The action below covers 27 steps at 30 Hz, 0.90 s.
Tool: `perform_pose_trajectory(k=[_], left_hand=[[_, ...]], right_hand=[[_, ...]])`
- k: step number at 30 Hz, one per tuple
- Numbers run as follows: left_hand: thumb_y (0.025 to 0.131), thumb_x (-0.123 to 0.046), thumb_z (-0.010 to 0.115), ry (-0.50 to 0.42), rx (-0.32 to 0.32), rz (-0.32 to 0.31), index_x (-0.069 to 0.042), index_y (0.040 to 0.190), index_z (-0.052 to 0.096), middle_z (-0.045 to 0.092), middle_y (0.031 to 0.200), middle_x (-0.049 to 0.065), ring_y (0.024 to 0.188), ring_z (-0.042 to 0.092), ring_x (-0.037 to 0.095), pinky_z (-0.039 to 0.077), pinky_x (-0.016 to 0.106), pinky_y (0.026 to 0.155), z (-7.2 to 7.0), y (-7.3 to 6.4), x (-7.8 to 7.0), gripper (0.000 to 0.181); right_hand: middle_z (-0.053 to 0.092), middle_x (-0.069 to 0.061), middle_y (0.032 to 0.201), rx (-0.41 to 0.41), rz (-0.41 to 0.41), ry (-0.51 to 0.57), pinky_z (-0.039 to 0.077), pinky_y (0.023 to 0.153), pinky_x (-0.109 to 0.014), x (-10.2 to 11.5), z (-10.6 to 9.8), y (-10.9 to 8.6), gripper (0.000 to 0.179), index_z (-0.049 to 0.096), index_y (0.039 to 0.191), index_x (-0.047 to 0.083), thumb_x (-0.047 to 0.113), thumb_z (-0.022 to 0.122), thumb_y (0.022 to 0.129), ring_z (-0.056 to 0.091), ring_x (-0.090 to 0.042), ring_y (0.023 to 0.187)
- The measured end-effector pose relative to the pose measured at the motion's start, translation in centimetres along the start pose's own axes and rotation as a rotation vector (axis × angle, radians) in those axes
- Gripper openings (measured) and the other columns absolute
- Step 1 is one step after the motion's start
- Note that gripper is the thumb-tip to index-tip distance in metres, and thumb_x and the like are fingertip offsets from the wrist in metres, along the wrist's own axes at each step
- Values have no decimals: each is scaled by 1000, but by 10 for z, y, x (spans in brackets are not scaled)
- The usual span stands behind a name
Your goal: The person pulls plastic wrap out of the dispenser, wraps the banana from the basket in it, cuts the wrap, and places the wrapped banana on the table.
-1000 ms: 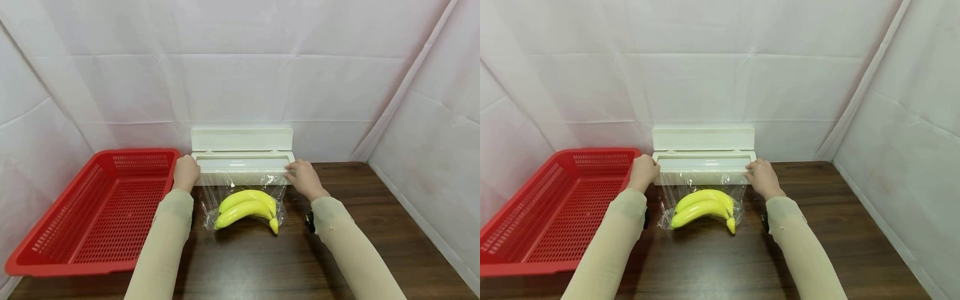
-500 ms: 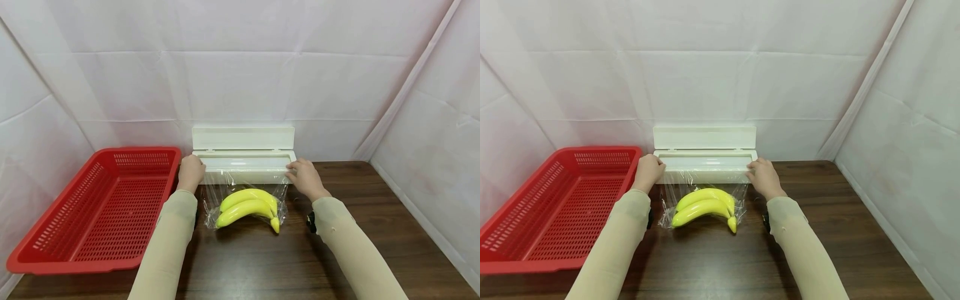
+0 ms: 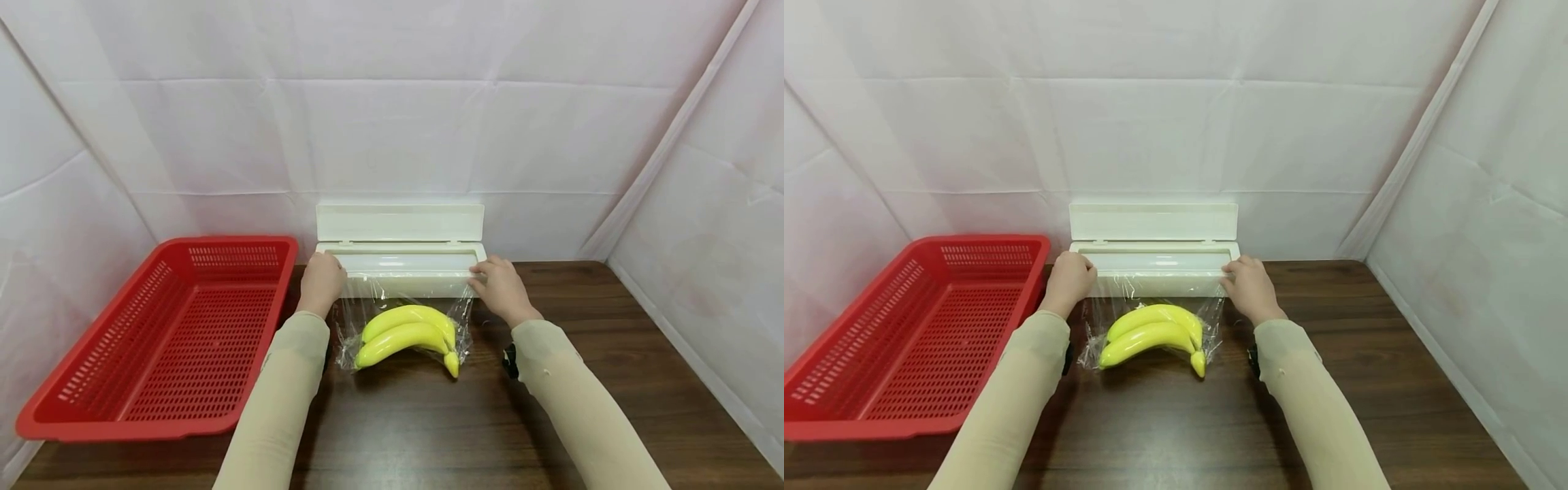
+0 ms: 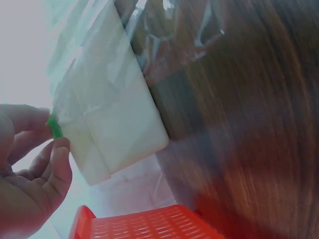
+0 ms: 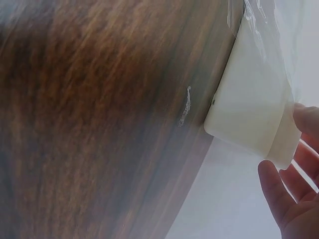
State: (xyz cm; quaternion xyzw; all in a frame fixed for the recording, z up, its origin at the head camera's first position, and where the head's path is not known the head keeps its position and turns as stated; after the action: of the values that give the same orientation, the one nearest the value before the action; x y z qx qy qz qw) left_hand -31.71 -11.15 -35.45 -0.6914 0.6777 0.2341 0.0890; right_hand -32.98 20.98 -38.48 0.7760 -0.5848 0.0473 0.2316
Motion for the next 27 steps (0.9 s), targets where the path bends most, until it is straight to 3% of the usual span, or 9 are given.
perform_pose_trajectory(k=[5, 14, 21, 27], left_hand=[[85, -5, 48, 23, 6, 55, -7, 47, 46, 60, 77, 18, 81, 55, 31, 48, 41, 67, 0, -2, -2, 37], [82, -2, 48, 16, 74, 50, -10, 49, 41, 54, 88, 18, 69, 39, 22, 36, 30, 52, -1, -4, -2, 35], [77, 5, 43, -26, 87, 64, -12, 49, 30, 33, 73, 9, 63, 22, 18, 22, 27, 47, -1, -4, -1, 35], [78, 5, 44, -13, 60, 98, -11, 48, 32, 28, 61, 4, 67, 26, 18, 25, 27, 50, 1, -3, -1, 36]], right_hand=[[57, -14, 114, 4, 7, 10, 43, 93, -48, -1, 0, -1, 32, 64, 116, 2, 23, 61, 92, 49, -33, 109], [57, -15, 116, 4, 7, 7, 43, 94, -49, -2, 1, -2, 32, 63, 117, 3, 22, 61, 92, 48, -34, 112], [57, -15, 117, -9, -1, 8, 43, 94, -48, -3, 3, -1, 31, 64, 116, 3, 22, 61, 92, 48, -33, 112], [57, -15, 118, -11, -2, 13, 42, 95, -48, -2, 3, -1, 31, 64, 116, 3, 21, 61, 92, 48, -34, 113]])
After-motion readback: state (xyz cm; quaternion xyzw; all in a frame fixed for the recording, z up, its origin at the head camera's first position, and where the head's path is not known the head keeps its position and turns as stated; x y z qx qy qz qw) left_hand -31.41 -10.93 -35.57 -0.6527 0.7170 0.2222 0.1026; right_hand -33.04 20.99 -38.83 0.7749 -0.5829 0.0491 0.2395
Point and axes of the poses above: each hand's wrist, its own y-axis towards the middle knuckle, its own z-axis out of the palm, x = y × z, the point moved 1 cm from there along y, towards the middle knuckle
